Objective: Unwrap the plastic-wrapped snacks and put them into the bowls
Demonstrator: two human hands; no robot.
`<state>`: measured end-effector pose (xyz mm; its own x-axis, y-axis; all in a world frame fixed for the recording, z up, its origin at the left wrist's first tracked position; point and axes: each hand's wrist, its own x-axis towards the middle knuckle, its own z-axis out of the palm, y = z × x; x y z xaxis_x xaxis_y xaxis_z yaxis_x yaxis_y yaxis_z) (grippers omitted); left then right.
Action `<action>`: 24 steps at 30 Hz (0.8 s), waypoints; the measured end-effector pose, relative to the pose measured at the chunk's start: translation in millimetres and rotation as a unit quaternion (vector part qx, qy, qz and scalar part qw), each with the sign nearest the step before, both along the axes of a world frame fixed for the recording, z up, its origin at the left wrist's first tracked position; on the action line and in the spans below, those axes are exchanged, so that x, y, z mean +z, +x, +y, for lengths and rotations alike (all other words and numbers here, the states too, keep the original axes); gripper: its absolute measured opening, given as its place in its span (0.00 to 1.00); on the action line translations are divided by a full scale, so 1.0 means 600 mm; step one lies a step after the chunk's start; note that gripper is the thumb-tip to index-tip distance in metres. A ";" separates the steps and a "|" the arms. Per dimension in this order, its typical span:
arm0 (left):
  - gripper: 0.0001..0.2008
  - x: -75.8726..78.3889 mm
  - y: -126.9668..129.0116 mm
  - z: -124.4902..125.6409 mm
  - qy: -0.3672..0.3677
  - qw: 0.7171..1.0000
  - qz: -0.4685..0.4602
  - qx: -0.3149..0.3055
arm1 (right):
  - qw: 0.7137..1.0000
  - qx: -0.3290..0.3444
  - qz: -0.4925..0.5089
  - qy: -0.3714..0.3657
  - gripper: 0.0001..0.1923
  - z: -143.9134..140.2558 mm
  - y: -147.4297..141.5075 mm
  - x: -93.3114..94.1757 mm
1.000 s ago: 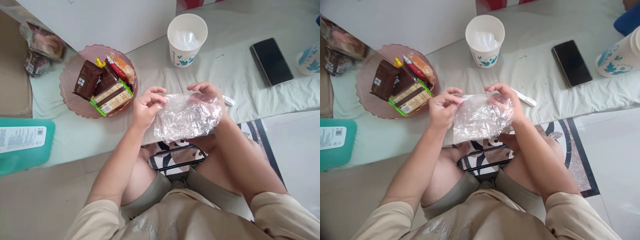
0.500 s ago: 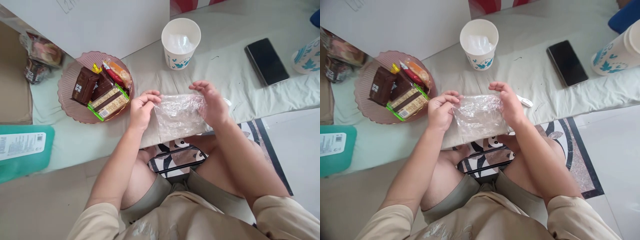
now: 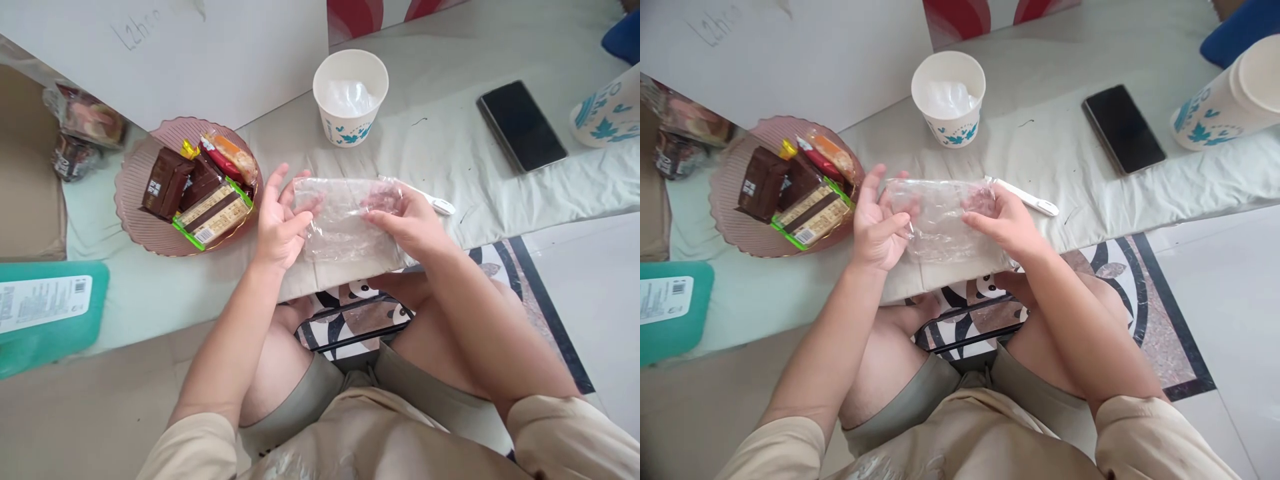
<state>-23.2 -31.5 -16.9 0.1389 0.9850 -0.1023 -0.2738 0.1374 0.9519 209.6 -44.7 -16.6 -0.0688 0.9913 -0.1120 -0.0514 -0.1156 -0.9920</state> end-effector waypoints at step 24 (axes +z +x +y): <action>0.10 0.026 -0.001 0.002 -0.076 0.995 -0.008 -0.067 | 0.998 0.043 0.029 0.044 0.14 -0.005 0.011 0.013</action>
